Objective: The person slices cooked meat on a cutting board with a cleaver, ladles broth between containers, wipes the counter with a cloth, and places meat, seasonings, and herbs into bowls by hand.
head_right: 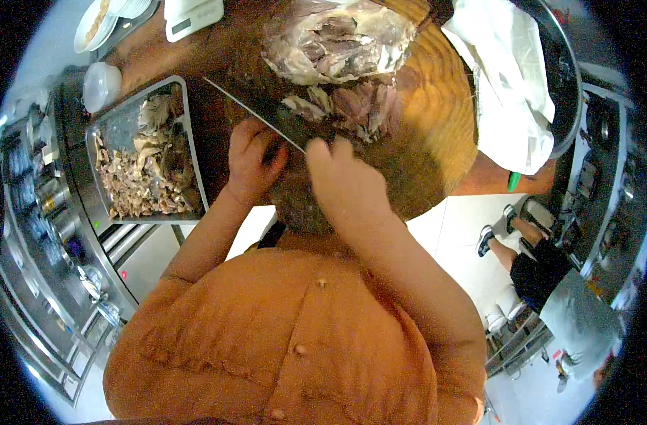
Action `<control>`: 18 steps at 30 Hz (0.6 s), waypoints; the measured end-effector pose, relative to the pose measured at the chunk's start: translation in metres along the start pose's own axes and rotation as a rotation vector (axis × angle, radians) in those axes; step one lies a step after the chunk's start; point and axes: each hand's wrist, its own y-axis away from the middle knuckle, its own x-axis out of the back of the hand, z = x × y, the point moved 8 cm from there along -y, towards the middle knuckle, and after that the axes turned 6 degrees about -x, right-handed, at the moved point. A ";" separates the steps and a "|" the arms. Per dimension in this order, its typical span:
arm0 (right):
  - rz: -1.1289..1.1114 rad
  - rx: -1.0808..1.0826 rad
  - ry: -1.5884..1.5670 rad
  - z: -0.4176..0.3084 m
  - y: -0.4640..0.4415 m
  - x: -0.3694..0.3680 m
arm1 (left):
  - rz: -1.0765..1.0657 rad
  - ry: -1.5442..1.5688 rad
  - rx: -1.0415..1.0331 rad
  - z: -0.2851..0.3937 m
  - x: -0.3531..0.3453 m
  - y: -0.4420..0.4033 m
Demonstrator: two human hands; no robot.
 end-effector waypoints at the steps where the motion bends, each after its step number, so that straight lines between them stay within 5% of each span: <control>1: 0.034 0.030 -0.007 -0.011 -0.011 0.006 | -0.013 -0.012 0.009 0.000 -0.001 0.002; 11: 0.124 -0.074 0.015 0.044 0.042 0.013 | -0.003 -0.015 0.003 0.001 0.001 0.003; 18: -0.092 -0.012 0.038 0.023 0.069 0.016 | -0.041 -0.079 0.003 0.003 -0.002 0.000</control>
